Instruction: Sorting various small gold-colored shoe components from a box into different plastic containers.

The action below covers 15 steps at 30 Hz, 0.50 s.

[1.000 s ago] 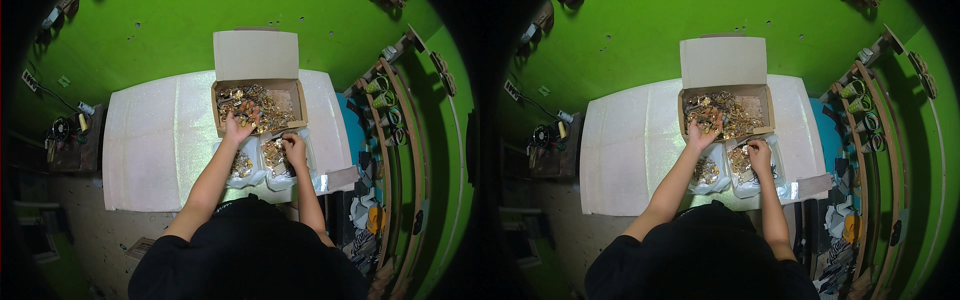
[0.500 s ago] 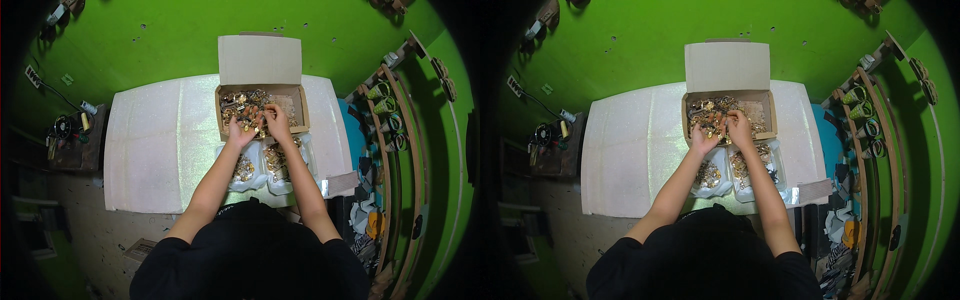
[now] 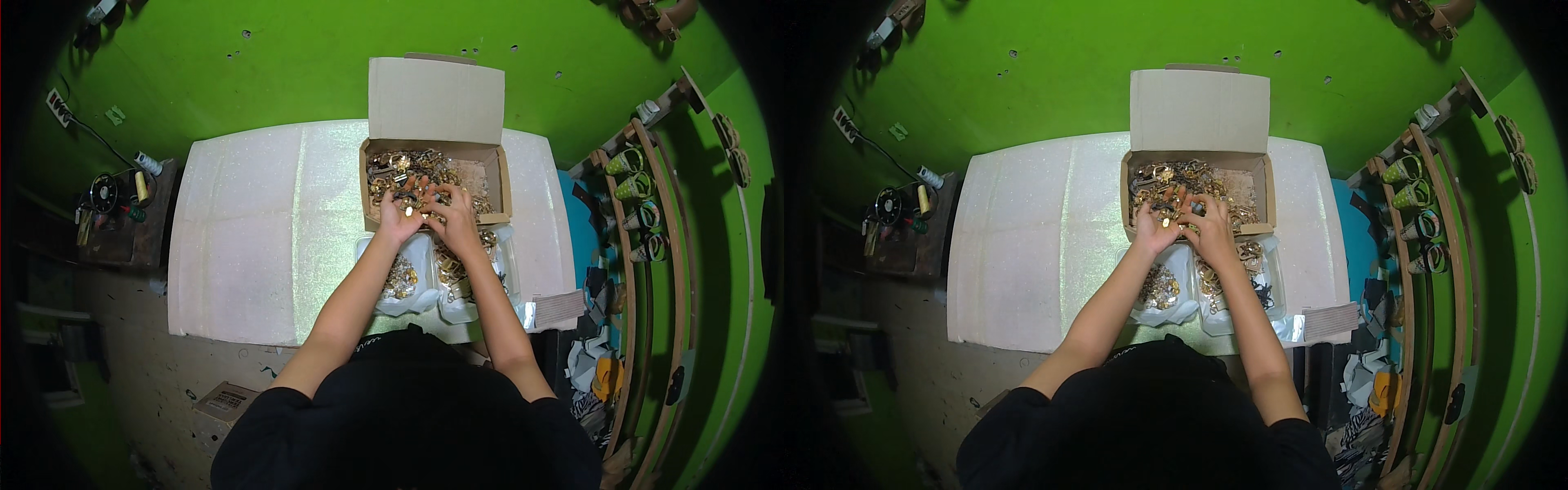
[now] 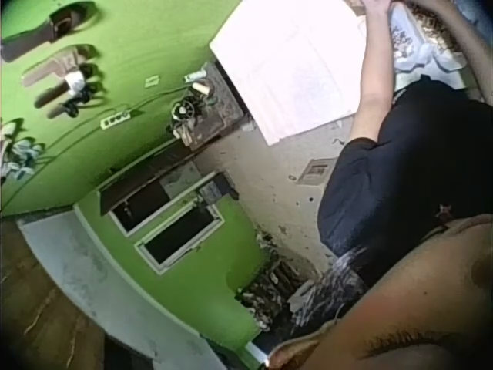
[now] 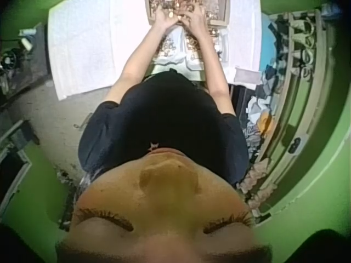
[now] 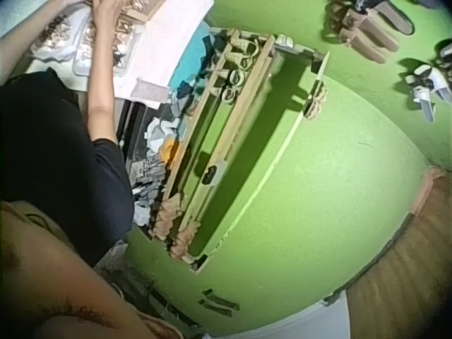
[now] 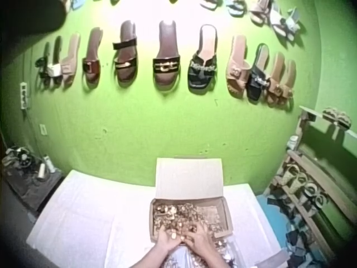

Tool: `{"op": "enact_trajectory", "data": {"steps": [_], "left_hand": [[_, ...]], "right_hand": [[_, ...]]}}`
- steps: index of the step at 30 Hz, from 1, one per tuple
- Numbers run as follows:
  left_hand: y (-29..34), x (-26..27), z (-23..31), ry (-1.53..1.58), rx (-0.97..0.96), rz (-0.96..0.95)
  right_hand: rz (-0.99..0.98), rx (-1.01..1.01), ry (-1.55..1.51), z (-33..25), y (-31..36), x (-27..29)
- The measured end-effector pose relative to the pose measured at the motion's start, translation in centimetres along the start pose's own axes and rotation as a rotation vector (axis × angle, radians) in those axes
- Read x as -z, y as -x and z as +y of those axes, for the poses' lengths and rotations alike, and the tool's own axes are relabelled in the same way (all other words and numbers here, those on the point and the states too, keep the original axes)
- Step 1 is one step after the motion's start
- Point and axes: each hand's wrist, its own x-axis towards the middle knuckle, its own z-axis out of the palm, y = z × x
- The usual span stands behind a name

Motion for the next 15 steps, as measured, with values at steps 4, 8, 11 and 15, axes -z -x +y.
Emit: {"op": "enact_trajectory", "data": {"steps": [4, 8, 11, 15], "left_hand": [[0.1, 0.2, 0.0, -0.017, 0.003, -0.004], [0.2, 0.1, -0.1, 0.005, 0.012, -0.013], [0.5, -0.8, -0.5, 0.019, 0.027, 0.062], [0.5, -0.5, -0.2, 0.018, 0.010, 0.058]], "right_hand": [[0.021, 0.072, 0.032, 0.5, 0.0, -0.4], [0.105, 0.060, -0.039, 0.9, 0.1, -1.5], [0.170, -0.117, -0.223, 1.3, 0.3, -2.0], [0.271, -0.176, -0.289, 1.2, -0.5, -2.0]]}}
